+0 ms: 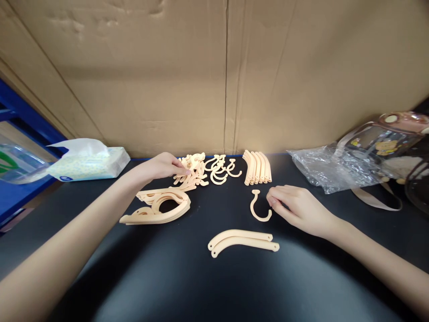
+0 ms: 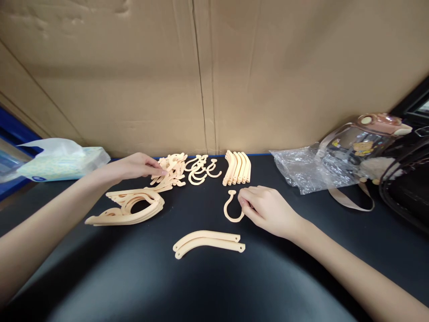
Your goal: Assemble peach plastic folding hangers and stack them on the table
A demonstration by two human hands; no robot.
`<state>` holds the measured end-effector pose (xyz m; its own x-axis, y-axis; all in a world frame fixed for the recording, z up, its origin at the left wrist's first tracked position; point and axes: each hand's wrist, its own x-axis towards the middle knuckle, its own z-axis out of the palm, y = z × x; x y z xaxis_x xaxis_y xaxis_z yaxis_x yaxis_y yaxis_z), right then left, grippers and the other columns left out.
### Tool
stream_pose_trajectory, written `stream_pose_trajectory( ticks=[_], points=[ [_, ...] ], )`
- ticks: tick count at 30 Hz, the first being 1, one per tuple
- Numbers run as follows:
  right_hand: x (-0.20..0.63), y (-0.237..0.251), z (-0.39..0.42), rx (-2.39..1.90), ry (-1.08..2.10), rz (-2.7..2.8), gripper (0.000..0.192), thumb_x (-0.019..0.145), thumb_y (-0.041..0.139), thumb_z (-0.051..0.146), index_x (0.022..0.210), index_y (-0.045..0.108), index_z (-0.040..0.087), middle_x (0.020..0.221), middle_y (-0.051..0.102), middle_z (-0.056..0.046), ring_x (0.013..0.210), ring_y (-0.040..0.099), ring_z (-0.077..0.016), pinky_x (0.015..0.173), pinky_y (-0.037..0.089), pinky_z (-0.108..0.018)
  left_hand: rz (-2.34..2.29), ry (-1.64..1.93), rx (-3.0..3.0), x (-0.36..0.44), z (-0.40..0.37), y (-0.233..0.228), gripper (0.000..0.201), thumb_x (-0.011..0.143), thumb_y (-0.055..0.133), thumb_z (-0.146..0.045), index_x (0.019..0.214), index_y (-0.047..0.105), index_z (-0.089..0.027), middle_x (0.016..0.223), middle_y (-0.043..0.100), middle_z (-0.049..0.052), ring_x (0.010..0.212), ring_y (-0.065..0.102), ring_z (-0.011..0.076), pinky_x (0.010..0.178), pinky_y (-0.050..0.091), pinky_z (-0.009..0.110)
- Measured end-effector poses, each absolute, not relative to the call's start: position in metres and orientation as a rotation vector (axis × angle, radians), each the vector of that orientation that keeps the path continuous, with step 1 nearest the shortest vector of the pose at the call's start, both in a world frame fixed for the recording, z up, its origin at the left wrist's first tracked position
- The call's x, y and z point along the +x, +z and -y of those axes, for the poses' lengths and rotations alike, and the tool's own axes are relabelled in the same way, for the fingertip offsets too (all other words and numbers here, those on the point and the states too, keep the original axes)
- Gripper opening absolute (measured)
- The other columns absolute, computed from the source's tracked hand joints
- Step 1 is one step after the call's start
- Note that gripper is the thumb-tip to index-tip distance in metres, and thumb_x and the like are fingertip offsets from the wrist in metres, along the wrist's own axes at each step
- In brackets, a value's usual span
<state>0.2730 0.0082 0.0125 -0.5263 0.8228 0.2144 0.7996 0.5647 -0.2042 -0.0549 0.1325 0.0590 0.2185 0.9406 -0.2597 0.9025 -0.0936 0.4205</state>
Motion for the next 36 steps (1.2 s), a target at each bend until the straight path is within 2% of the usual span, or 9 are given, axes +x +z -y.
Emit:
stream_pose_trajectory(
  ticks=[4, 8, 13, 19, 22, 27, 36],
  points=[
    [0.273, 0.013, -0.008, -1.340, 0.103, 2.514, 0.024, 0.094, 0.032, 0.021, 0.074, 0.046, 0.021, 0.065, 0.053, 0.000, 0.059, 0.047, -0.0136, 0.060, 0.036, -0.028, -1.750, 0.161, 1.989, -0.060, -0.135, 0.062, 0.043, 0.063, 0.058, -0.056, 0.072, 0.064, -0.015, 0.063, 0.048, 0.002, 0.057, 0.038, 0.0133, 0.052, 0.026, 0.026],
    [0.273, 0.012, -0.009, -1.351, 0.113, 2.518, 0.025, 0.095, 0.031, 0.022, 0.074, 0.047, 0.020, 0.066, 0.053, 0.000, 0.060, 0.048, -0.0136, 0.061, 0.036, -0.028, -1.775, 0.179, 1.961, -0.066, -0.140, 0.059, 0.042, 0.066, 0.054, -0.055, 0.075, 0.064, -0.015, 0.066, 0.051, 0.004, 0.059, 0.044, 0.0155, 0.052, 0.031, 0.026],
    [0.273, 0.012, -0.009, -1.355, 0.119, 2.518, 0.026, 0.095, 0.031, 0.022, 0.074, 0.047, 0.020, 0.066, 0.054, 0.000, 0.060, 0.048, -0.0135, 0.060, 0.036, -0.028, -1.767, 0.135, 1.963, -0.066, -0.140, 0.058, 0.036, 0.065, 0.056, -0.051, 0.069, 0.062, -0.015, 0.061, 0.048, 0.001, 0.054, 0.040, 0.0131, 0.048, 0.028, 0.025],
    [0.273, 0.012, -0.009, -1.355, 0.153, 2.523, 0.025, 0.095, 0.031, 0.022, 0.075, 0.047, 0.020, 0.068, 0.055, -0.001, 0.062, 0.050, -0.0138, 0.062, 0.036, -0.028, -1.625, 0.038, 2.037, -0.065, -0.134, 0.068, 0.038, 0.068, 0.058, -0.054, 0.077, 0.065, -0.017, 0.070, 0.056, 0.002, 0.059, 0.045, 0.0134, 0.050, 0.030, 0.024],
    [0.273, 0.013, -0.008, -1.355, 0.160, 2.527, 0.025, 0.095, 0.032, 0.022, 0.075, 0.047, 0.020, 0.068, 0.055, 0.000, 0.062, 0.049, -0.0138, 0.062, 0.036, -0.027, -1.486, -0.098, 2.155, -0.059, -0.126, 0.073, 0.035, 0.069, 0.059, -0.053, 0.074, 0.064, -0.019, 0.067, 0.055, 0.000, 0.058, 0.045, 0.0130, 0.051, 0.029, 0.024],
    [0.273, 0.013, -0.008, -1.345, 0.147, 2.526, 0.025, 0.094, 0.032, 0.022, 0.074, 0.045, 0.020, 0.066, 0.053, 0.001, 0.060, 0.049, -0.0133, 0.062, 0.036, -0.027, -1.595, -0.246, 2.267, -0.042, -0.108, 0.077, 0.027, 0.067, 0.061, -0.048, 0.071, 0.061, -0.021, 0.065, 0.057, -0.001, 0.058, 0.047, 0.0144, 0.051, 0.026, 0.025],
    [0.274, 0.011, -0.009, -1.338, 0.137, 2.527, 0.024, 0.094, 0.032, 0.021, 0.074, 0.046, 0.020, 0.067, 0.053, 0.001, 0.060, 0.048, -0.0131, 0.061, 0.036, -0.026, -1.736, -0.345, 2.436, -0.027, -0.095, 0.070, 0.026, 0.069, 0.061, -0.047, 0.070, 0.057, -0.021, 0.070, 0.062, 0.001, 0.065, 0.054, 0.0195, 0.056, 0.027, 0.027]
  ],
)
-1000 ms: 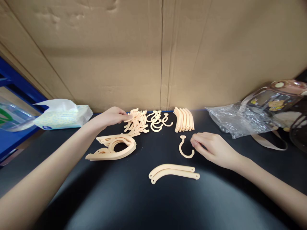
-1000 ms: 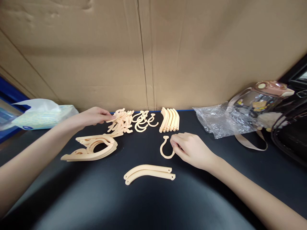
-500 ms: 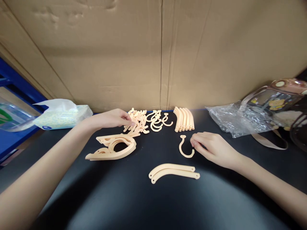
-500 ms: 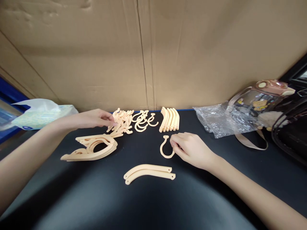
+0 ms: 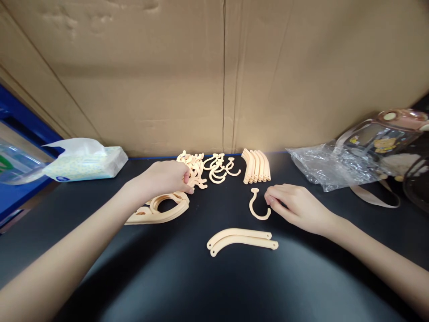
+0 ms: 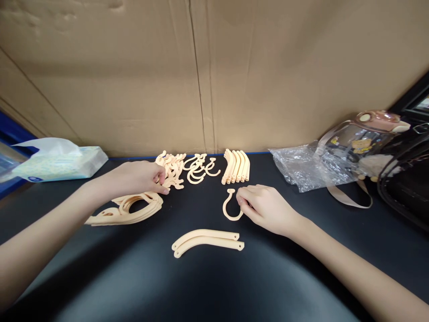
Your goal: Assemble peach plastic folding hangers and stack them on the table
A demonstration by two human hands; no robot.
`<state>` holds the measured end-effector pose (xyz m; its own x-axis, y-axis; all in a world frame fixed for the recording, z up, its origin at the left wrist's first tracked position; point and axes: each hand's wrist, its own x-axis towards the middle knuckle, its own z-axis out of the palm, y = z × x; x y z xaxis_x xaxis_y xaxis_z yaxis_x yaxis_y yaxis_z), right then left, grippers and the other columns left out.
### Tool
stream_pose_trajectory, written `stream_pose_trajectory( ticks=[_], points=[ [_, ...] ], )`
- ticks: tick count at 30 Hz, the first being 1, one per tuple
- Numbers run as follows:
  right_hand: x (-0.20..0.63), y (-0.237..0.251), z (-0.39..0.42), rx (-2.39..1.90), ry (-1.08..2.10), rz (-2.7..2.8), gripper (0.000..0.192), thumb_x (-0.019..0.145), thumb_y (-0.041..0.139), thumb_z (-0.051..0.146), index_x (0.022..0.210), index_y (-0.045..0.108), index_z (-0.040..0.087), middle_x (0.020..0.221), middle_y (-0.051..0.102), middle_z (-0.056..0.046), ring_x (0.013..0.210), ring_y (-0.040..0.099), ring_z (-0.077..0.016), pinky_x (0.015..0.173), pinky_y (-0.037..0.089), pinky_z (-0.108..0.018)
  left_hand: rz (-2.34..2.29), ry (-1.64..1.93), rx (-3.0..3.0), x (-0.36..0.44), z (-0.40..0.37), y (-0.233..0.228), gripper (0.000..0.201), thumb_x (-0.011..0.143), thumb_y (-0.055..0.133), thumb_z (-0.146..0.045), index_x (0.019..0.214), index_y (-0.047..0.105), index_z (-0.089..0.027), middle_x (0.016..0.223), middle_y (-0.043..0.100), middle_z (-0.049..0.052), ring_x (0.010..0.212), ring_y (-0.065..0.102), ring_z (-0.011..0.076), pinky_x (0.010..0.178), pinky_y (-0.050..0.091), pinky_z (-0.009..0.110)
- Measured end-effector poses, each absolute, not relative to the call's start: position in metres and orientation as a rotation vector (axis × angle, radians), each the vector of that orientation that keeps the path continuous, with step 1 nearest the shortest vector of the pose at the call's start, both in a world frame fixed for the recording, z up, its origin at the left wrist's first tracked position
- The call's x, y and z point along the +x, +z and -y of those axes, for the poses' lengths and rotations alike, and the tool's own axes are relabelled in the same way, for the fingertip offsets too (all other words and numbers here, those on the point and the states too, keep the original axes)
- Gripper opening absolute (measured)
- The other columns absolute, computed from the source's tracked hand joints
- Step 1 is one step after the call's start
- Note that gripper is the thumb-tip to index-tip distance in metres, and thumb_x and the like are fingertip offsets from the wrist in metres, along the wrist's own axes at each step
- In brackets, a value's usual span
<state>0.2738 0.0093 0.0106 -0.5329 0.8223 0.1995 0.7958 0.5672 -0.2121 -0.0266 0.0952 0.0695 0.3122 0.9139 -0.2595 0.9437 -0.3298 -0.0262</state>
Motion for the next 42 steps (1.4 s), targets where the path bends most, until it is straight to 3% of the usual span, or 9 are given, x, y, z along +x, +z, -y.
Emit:
stream_pose_trajectory(
  ticks=[5, 15, 25, 31, 35, 42],
  points=[
    [0.274, 0.012, -0.009, -1.337, 0.138, 2.529, 0.023, 0.093, 0.033, 0.020, 0.073, 0.045, 0.020, 0.066, 0.053, 0.001, 0.060, 0.048, -0.0131, 0.061, 0.036, -0.026, -1.737, -0.362, 2.482, -0.024, -0.095, 0.069, 0.025, 0.068, 0.063, -0.045, 0.069, 0.058, -0.020, 0.067, 0.061, 0.003, 0.066, 0.054, 0.0212, 0.056, 0.025, 0.028],
    [0.273, 0.012, -0.009, -1.347, 0.149, 2.535, 0.022, 0.093, 0.034, 0.019, 0.074, 0.046, 0.020, 0.067, 0.054, 0.000, 0.060, 0.049, -0.0131, 0.061, 0.036, -0.027, -1.492, -0.323, 2.554, -0.027, -0.097, 0.065, 0.019, 0.073, 0.057, -0.040, 0.066, 0.061, -0.023, 0.066, 0.061, -0.002, 0.061, 0.053, 0.0160, 0.054, 0.026, 0.026],
    [0.273, 0.012, -0.009, -1.375, 0.155, 2.530, 0.025, 0.094, 0.032, 0.022, 0.075, 0.047, 0.020, 0.067, 0.054, 0.000, 0.061, 0.049, -0.0136, 0.061, 0.036, -0.027, -1.285, -0.145, 2.640, -0.007, -0.087, 0.058, 0.037, 0.083, 0.052, -0.044, 0.056, 0.053, -0.018, 0.054, 0.054, -0.002, 0.051, 0.047, 0.0131, 0.052, 0.026, 0.025],
    [0.272, 0.014, -0.008, -1.359, 0.137, 2.537, 0.025, 0.095, 0.031, 0.022, 0.075, 0.047, 0.020, 0.067, 0.055, -0.001, 0.061, 0.050, -0.0138, 0.061, 0.038, -0.028, -1.268, -0.065, 2.713, 0.013, -0.069, 0.049, 0.031, 0.088, 0.051, -0.039, 0.067, 0.063, -0.019, 0.064, 0.063, 0.001, 0.063, 0.058, 0.0169, 0.054, 0.029, 0.025],
    [0.272, 0.014, -0.008, -1.350, 0.148, 2.539, 0.025, 0.094, 0.032, 0.021, 0.077, 0.050, 0.020, 0.069, 0.057, -0.001, 0.063, 0.052, -0.0142, 0.062, 0.039, -0.028, -1.335, -0.040, 2.757, 0.026, -0.049, 0.045, 0.025, 0.088, 0.053, -0.031, 0.068, 0.061, -0.018, 0.065, 0.064, 0.003, 0.062, 0.060, 0.0184, 0.053, 0.030, 0.026],
    [0.265, 0.013, -0.002, -1.253, 0.113, 2.520, 0.022, 0.095, 0.035, 0.023, 0.088, 0.056, 0.019, 0.080, 0.061, -0.004, 0.075, 0.055, -0.0165, 0.069, 0.043, -0.030, -1.514, -0.024, 2.978, 0.026, -0.016, 0.028, 0.011, 0.089, 0.048, -0.018, 0.089, 0.059, -0.015, 0.077, 0.062, 0.004, 0.068, 0.063, 0.0192, 0.048, 0.034, 0.026]
  ],
)
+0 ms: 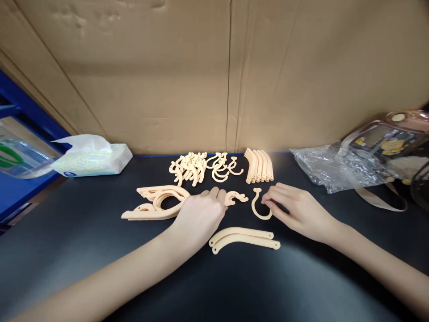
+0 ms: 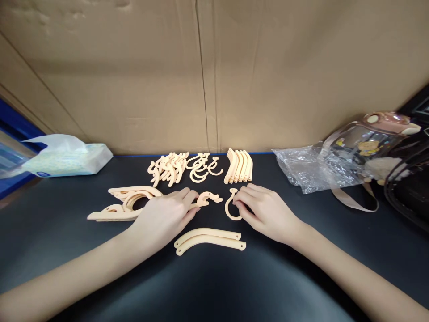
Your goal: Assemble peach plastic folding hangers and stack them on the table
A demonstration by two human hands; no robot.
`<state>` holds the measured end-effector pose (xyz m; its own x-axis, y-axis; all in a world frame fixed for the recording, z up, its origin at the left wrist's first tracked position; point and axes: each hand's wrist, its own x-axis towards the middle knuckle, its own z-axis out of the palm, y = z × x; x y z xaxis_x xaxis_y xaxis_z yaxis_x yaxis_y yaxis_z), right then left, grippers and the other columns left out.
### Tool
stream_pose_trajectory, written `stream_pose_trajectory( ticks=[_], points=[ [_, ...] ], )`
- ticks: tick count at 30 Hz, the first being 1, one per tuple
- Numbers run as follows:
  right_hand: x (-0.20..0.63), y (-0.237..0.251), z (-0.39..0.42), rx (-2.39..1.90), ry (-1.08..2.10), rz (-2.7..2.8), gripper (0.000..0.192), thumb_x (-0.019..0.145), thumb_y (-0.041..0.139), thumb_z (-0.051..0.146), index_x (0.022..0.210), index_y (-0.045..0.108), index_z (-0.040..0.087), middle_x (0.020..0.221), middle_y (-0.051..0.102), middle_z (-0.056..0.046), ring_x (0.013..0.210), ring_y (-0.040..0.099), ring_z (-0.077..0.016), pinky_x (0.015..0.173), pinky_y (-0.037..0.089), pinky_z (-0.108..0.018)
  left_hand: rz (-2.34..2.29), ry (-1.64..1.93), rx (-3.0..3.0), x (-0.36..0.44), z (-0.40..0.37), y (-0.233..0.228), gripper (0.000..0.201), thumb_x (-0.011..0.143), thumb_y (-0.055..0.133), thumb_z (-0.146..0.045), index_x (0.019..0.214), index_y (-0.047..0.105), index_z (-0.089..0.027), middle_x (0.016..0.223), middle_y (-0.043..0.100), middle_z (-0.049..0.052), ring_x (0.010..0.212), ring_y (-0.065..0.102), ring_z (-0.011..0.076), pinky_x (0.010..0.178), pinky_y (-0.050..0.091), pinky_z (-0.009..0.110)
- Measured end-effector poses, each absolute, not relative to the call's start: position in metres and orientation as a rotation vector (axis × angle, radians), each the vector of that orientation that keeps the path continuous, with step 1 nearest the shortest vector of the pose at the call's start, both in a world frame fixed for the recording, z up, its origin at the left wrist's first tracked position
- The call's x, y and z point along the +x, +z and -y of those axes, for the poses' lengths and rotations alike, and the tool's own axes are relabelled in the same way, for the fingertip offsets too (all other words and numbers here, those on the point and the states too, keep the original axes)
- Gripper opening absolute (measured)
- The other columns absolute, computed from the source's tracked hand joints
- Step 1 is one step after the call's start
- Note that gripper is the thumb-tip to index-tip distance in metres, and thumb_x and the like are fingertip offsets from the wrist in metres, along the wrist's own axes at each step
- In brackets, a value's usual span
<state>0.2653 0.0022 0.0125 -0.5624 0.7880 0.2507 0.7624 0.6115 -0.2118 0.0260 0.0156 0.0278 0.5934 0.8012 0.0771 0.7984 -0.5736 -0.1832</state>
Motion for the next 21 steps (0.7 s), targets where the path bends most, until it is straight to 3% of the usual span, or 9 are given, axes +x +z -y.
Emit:
stream_pose_trajectory(
  ticks=[5, 9, 13, 18, 21],
  points=[
    [0.255, 0.008, 0.003, -1.125, 0.113, 2.571, 0.025, 0.094, 0.039, 0.021, 0.109, 0.058, 0.020, 0.111, 0.061, -0.009, 0.104, 0.056, -0.0206, 0.088, 0.046, -0.039, 1.164, -0.036, -2.469, 0.008, -0.001, 0.015, 0.015, 0.085, 0.050, -0.008, 0.084, 0.062, -0.017, 0.076, 0.059, 0.002, 0.064, 0.060, 0.0173, 0.047, 0.038, 0.026],
    [0.249, 0.004, 0.005, -1.070, 0.090, 2.634, 0.035, 0.094, 0.042, 0.025, 0.127, 0.052, 0.021, 0.128, 0.056, -0.010, 0.122, 0.048, -0.0235, 0.099, 0.042, -0.045, 1.053, -0.121, -2.425, -0.002, 0.006, 0.007, 0.031, 0.081, 0.047, 0.001, 0.102, 0.064, -0.015, 0.078, 0.060, 0.002, 0.063, 0.059, 0.0164, 0.050, 0.043, 0.027],
    [0.246, 0.002, 0.005, -1.054, 0.072, 2.666, 0.040, 0.094, 0.043, 0.030, 0.133, 0.048, 0.021, 0.134, 0.053, -0.009, 0.126, 0.046, -0.0230, 0.105, 0.038, -0.047, 1.055, -0.206, -2.428, -0.005, 0.004, 0.003, 0.026, 0.086, 0.046, -0.004, 0.100, 0.066, -0.015, 0.080, 0.062, 0.003, 0.069, 0.059, 0.0174, 0.056, 0.045, 0.028],
    [0.246, 0.000, 0.004, -1.071, 0.106, 2.648, 0.045, 0.094, 0.043, 0.031, 0.138, 0.042, 0.020, 0.134, 0.053, -0.008, 0.126, 0.046, -0.0215, 0.105, 0.040, -0.044, 0.889, -0.341, -2.463, -0.009, -0.004, -0.004, 0.031, 0.089, 0.042, -0.003, 0.108, 0.064, -0.011, 0.105, 0.067, 0.008, 0.094, 0.058, 0.0218, 0.075, 0.046, 0.033],
    [0.246, -0.001, 0.004, -1.084, 0.106, 2.657, 0.046, 0.094, 0.042, 0.032, 0.138, 0.041, 0.018, 0.136, 0.052, -0.010, 0.127, 0.045, -0.0222, 0.106, 0.039, -0.044, 0.839, -0.361, -2.509, -0.011, -0.005, -0.009, 0.031, 0.090, 0.042, -0.004, 0.113, 0.062, -0.009, 0.108, 0.067, 0.007, 0.098, 0.057, 0.0224, 0.080, 0.044, 0.035]
  ],
)
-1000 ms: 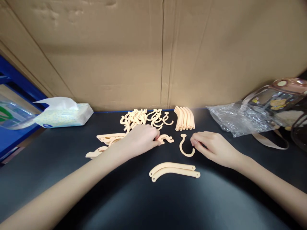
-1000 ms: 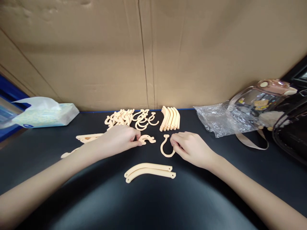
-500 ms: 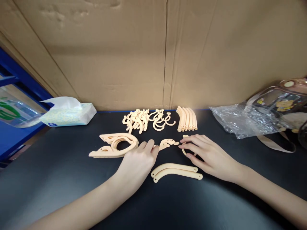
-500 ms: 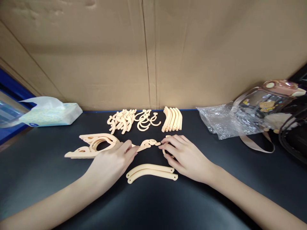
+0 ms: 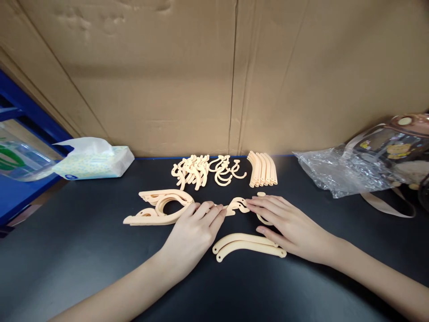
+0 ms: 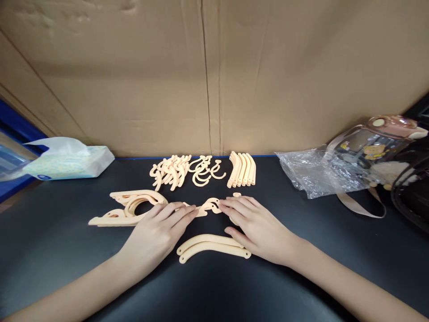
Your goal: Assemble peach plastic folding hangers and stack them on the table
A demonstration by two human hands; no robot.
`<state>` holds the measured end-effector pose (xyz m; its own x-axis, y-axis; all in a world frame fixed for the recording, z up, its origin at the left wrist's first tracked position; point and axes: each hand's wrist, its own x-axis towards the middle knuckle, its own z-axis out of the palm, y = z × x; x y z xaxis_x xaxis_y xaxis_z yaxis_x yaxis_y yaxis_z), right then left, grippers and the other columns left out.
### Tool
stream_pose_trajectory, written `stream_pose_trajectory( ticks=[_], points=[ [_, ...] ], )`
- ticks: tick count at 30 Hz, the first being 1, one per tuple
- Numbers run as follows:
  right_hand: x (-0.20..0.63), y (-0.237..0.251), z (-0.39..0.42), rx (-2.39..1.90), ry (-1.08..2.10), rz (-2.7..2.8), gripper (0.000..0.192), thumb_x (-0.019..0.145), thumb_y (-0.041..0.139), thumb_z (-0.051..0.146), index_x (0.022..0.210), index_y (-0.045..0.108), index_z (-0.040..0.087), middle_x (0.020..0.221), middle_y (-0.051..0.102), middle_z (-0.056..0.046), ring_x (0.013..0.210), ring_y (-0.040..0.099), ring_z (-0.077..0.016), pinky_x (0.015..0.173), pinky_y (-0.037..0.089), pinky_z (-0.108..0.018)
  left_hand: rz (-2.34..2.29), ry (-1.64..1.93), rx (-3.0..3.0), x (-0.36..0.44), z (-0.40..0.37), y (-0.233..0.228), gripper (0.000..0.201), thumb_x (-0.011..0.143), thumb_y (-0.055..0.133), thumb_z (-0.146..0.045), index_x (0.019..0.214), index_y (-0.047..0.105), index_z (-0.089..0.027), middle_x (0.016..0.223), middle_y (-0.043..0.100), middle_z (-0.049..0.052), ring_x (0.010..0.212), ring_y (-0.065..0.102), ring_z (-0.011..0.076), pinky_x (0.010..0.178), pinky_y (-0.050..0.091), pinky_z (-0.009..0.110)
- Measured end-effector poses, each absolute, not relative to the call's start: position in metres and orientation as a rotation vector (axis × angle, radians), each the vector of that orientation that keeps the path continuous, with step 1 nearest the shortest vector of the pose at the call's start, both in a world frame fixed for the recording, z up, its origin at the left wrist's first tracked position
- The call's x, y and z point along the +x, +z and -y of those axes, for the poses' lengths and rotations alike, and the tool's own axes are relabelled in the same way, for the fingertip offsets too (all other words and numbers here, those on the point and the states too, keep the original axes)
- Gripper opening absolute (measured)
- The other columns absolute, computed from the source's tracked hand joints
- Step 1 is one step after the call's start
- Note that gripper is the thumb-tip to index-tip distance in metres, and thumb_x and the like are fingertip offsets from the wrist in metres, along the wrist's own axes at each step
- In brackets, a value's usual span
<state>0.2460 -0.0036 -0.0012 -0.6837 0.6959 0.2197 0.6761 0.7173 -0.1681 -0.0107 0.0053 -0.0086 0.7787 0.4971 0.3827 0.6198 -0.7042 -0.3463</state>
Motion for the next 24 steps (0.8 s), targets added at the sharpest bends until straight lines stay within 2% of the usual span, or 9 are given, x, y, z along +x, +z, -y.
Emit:
stream_pose_trajectory(
  ticks=[7, 15, 21, 24],
  points=[
    [0.245, 0.002, 0.005, -1.069, 0.137, 2.644, 0.046, 0.094, 0.043, 0.032, 0.137, 0.043, 0.019, 0.135, 0.052, -0.009, 0.125, 0.047, -0.0214, 0.105, 0.041, -0.043, 0.935, -0.274, -2.535, -0.007, -0.004, -0.007, 0.034, 0.089, 0.044, -0.007, 0.118, 0.059, -0.011, 0.109, 0.065, 0.010, 0.098, 0.057, 0.0228, 0.079, 0.042, 0.036],
    [0.244, 0.002, 0.006, -1.076, 0.129, 2.666, 0.045, 0.095, 0.041, 0.033, 0.138, 0.043, 0.020, 0.136, 0.051, -0.009, 0.124, 0.047, -0.0222, 0.102, 0.043, -0.043, 0.995, -0.247, -2.556, -0.006, -0.003, 0.000, 0.031, 0.088, 0.045, -0.010, 0.114, 0.062, -0.012, 0.101, 0.066, 0.008, 0.095, 0.056, 0.0239, 0.077, 0.041, 0.037],
    [0.243, 0.003, 0.005, -1.081, 0.159, 2.703, 0.048, 0.096, 0.038, 0.033, 0.141, 0.038, 0.016, 0.140, 0.047, -0.011, 0.125, 0.047, -0.0218, 0.105, 0.040, -0.043, 1.003, -0.300, -2.576, -0.006, -0.006, -0.001, 0.033, 0.088, 0.046, -0.009, 0.118, 0.059, -0.013, 0.113, 0.064, 0.006, 0.099, 0.055, 0.0233, 0.080, 0.039, 0.037],
    [0.242, 0.003, 0.005, -1.077, 0.176, 2.703, 0.049, 0.096, 0.039, 0.031, 0.142, 0.036, 0.018, 0.141, 0.046, -0.009, 0.127, 0.046, -0.0213, 0.107, 0.039, -0.044, 0.995, -0.320, -2.583, -0.005, -0.005, -0.003, 0.031, 0.089, 0.044, -0.011, 0.116, 0.060, -0.012, 0.110, 0.066, 0.007, 0.098, 0.055, 0.0231, 0.079, 0.039, 0.037]
  ],
)
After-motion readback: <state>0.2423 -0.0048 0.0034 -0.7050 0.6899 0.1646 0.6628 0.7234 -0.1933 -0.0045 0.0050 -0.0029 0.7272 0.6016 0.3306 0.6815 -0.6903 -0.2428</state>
